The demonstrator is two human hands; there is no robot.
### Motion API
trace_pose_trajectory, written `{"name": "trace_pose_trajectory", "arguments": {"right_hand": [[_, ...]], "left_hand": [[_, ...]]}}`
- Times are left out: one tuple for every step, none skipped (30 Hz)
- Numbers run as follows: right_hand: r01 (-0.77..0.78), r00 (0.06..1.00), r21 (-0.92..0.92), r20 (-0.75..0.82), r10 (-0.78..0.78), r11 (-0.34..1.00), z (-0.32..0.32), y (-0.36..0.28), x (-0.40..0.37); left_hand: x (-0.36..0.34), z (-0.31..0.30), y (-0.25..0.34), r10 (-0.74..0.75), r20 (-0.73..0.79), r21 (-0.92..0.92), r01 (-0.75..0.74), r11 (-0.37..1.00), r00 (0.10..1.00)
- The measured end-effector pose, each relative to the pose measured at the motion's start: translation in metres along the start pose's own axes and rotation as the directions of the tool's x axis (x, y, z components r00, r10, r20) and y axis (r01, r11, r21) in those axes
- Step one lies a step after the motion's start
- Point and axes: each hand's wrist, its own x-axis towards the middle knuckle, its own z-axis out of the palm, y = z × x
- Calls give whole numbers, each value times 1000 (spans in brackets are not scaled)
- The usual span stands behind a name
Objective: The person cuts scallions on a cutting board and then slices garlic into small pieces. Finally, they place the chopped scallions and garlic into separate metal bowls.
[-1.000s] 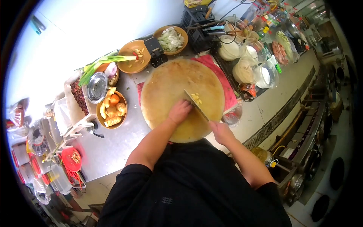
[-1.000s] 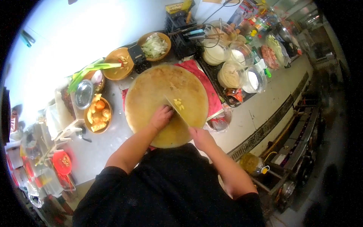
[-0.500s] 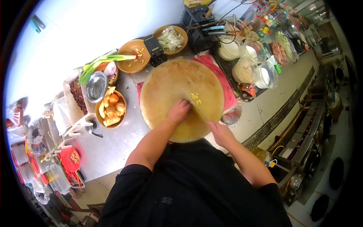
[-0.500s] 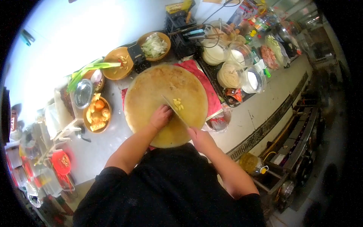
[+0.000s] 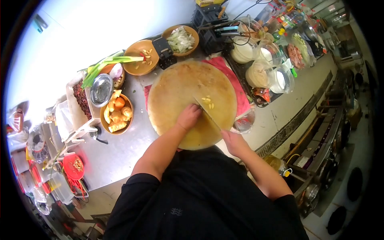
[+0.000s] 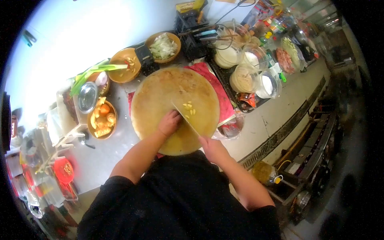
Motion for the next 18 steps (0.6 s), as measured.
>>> {"name": "trace_pose_trajectory", "arguments": {"right_hand": [[-7,1000,-21,8,7,1000,5,5,4],[-14,1000,-41,14,14,999,9,8,7],[-15,1000,-38,12,16,999,9,8,12],[-28,998,-72,49,31,997,6,5,21],[-36,995,-107,87,45,994,4,3,26],[-34,995,-104,86,43,994,3,0,25],[-12,999,-48,51,15,999,0,-4,21],[12,1000,4,15,-12,1000,-3,-8,19],[12,1000,2,15,-12,1000,-4,-7,14],[35,999,-2,1,-35,999,-4,-4,6],[57,998,-6,-12,-57,998,-3,-3,2],[56,998,-6,-9,-56,998,-2,-2,3],[29,1000,-33,6,-29,999,1,-2,6],[2,1000,-60,20,-1,998,4,-1,9],[1,1000,-58,19,0,998,7,0,15],[-7,999,-61,38,9,998,9,0,24],[-10,998,-65,55,13,998,10,-1,32],[-6,998,-63,54,10,998,6,-6,34]], "left_hand": [[1,-2,1,1,-2,11,-1,1000,1000],[1,-2,0,1,-1,11,-1,1000,1000],[1,-2,0,12,-2,15,-12,1000,1000],[2,-2,-1,25,-4,21,-25,999,1000],[3,-3,-2,29,-4,24,-29,999,1000],[2,-3,-3,32,2,19,-32,999,999],[1,-2,-3,36,8,12,-36,999,999],[0,0,-3,36,8,11,-36,999,999],[0,0,-3,24,6,10,-24,1000,1000],[-1,2,-2,10,3,10,-10,1000,1000],[-2,2,-2,5,2,9,-5,1000,1000],[-1,0,0,-2,-1,13,2,1000,1000],[-1,-1,0,-7,-4,17,7,1000,1000],[-1,0,0,-7,-2,16,7,1000,1000],[-1,0,-1,-4,3,31,4,1000,1000],[-1,0,-2,1,9,46,-1,999,1000],[0,-1,-3,4,8,51,-4,999,1000],[-1,-2,-3,8,11,52,-9,999,1000]]}}
